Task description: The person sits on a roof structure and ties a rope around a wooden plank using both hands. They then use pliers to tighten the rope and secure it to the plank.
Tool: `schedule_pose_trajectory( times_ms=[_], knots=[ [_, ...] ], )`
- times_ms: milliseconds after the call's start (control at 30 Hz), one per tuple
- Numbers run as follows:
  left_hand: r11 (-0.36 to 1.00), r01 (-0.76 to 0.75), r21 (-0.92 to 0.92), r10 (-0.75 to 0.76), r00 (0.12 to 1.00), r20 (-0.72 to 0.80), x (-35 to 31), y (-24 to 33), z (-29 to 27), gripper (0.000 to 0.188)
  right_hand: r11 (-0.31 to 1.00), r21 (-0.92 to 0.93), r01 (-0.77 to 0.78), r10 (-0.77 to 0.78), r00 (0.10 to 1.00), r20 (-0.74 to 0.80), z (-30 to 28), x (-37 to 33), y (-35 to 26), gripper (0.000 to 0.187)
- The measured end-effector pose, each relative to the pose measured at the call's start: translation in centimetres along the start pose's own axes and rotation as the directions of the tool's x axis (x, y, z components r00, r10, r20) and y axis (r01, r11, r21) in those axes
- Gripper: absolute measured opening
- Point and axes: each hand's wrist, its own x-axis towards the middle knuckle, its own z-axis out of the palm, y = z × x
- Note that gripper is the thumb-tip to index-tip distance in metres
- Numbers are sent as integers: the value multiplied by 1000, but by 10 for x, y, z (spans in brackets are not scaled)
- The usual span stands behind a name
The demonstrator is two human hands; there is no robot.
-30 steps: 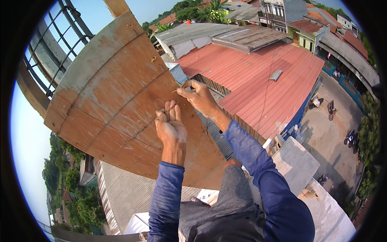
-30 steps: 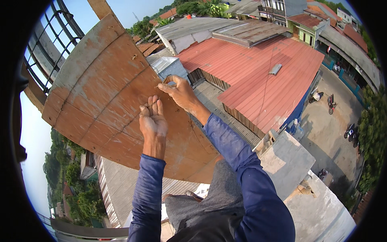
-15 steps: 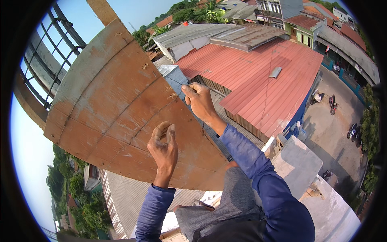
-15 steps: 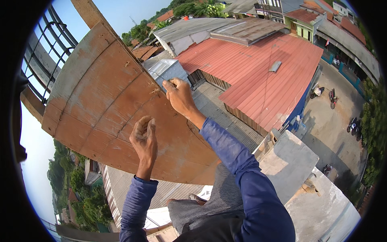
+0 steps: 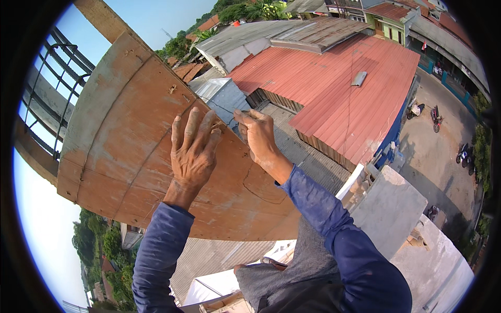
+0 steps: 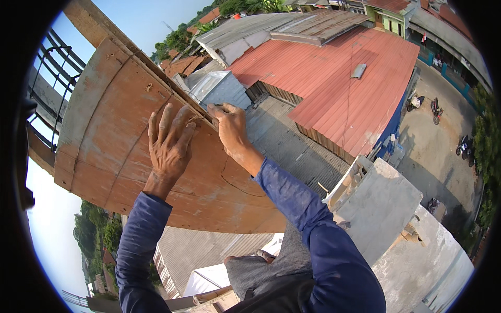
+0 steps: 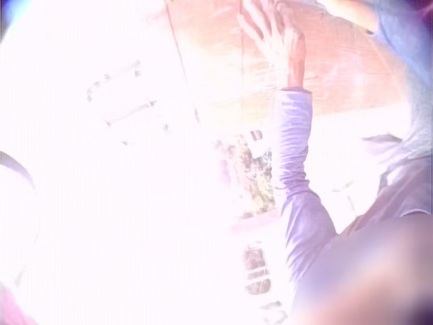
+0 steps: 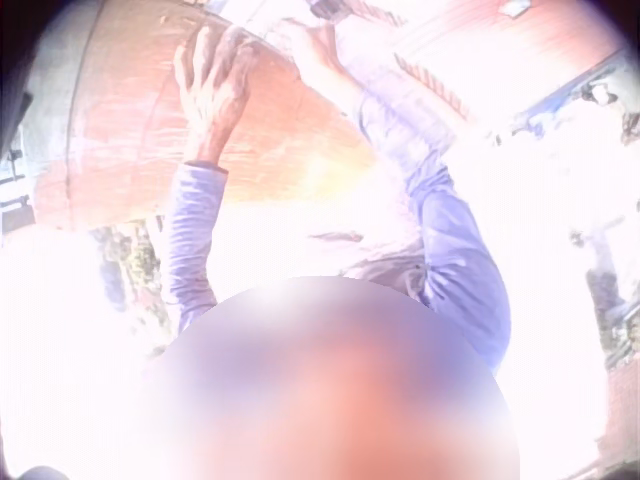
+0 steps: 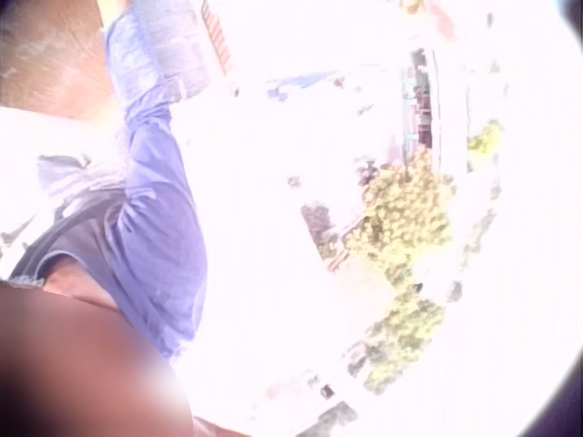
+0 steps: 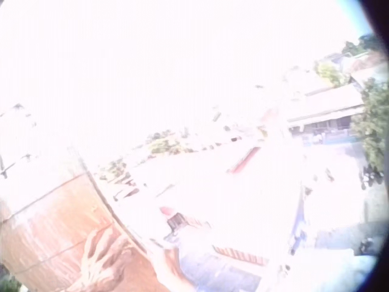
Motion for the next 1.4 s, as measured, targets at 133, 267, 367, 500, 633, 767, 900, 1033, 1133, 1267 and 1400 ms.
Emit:
schedule_pose_trajectory(
  times_ms=[133,267,367,500,633,767,900,1033,1133,1267,1400],
  knots=[
    [921,271,-279,-285,958,-10,-7,27,0,20,992,-128,-2,26,982,186,-28,9,-20,19],
    [681,287,-674,-483,868,-119,-2,48,-16,14,1000,3,-29,27,976,216,-51,25,-31,40],
    [279,405,-871,-747,661,68,-21,54,-72,4,939,-343,-12,38,997,68,-49,36,-29,35],
    [24,-94,-995,-929,366,-57,-45,52,-157,20,761,-643,78,-111,994,-10,-45,63,-36,30],
    [152,-202,-968,-963,189,-191,-94,53,-249,17,628,-747,217,-215,971,102,-54,90,-59,27],
    [-90,-473,-877,-872,462,-160,-195,57,-313,47,378,-904,199,-261,960,102,-59,108,-69,32],
    [294,-5,-956,-921,-270,-282,-315,95,-344,15,269,-929,256,-261,947,186,-77,136,-84,26],
    [185,-158,-970,-847,-526,-76,-458,87,-331,17,302,-896,326,-244,935,258,-92,164,-98,27],
    [198,-290,-936,-825,-565,1,-559,64,-304,17,283,-891,355,-255,923,287,-90,167,-103,22],
    [197,-298,-934,-844,-536,-7,-666,26,-268,17,154,-942,297,-226,939,259,-87,160,-100,25],
    [194,-369,-909,-772,-629,91,-739,-20,-230,17,201,-939,279,-260,939,224,-97,161,-87,28]
  ],
)
